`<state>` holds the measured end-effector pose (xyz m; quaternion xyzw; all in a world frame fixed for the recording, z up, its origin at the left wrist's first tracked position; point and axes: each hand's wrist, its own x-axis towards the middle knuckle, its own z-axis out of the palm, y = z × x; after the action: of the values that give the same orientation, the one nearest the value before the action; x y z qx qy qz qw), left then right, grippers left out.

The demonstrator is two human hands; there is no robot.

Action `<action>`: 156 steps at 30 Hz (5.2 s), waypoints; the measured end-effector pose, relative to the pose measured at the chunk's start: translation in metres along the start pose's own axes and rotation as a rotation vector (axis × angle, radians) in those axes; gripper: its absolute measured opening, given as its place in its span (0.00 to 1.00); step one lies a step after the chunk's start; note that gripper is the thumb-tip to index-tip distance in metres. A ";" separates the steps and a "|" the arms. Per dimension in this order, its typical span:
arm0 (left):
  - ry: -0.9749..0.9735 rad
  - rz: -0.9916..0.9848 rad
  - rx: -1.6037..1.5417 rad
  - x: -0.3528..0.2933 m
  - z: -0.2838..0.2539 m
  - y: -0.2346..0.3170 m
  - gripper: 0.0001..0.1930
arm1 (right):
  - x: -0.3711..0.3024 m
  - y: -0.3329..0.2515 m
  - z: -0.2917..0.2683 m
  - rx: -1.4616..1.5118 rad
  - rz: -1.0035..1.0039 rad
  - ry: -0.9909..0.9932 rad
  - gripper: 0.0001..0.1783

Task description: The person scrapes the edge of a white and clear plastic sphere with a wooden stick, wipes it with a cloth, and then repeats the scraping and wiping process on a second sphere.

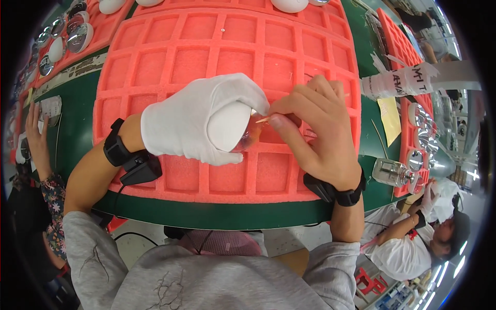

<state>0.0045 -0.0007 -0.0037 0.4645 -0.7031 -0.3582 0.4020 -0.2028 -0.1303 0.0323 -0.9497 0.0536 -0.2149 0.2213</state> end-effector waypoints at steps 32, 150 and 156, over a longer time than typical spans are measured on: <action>0.042 -0.154 0.023 -0.003 0.005 -0.004 0.41 | 0.016 0.003 0.022 0.212 0.108 0.039 0.11; -0.036 -0.216 -0.043 0.001 0.005 0.000 0.42 | 0.022 0.008 0.040 0.098 -0.152 0.301 0.18; -0.039 -0.328 -0.019 0.005 0.001 0.012 0.42 | 0.027 -0.003 0.041 -0.072 -0.283 0.294 0.18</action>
<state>-0.0017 -0.0014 0.0074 0.5621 -0.6220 -0.4348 0.3288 -0.1610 -0.1169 0.0108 -0.9135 -0.0408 -0.3780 0.1445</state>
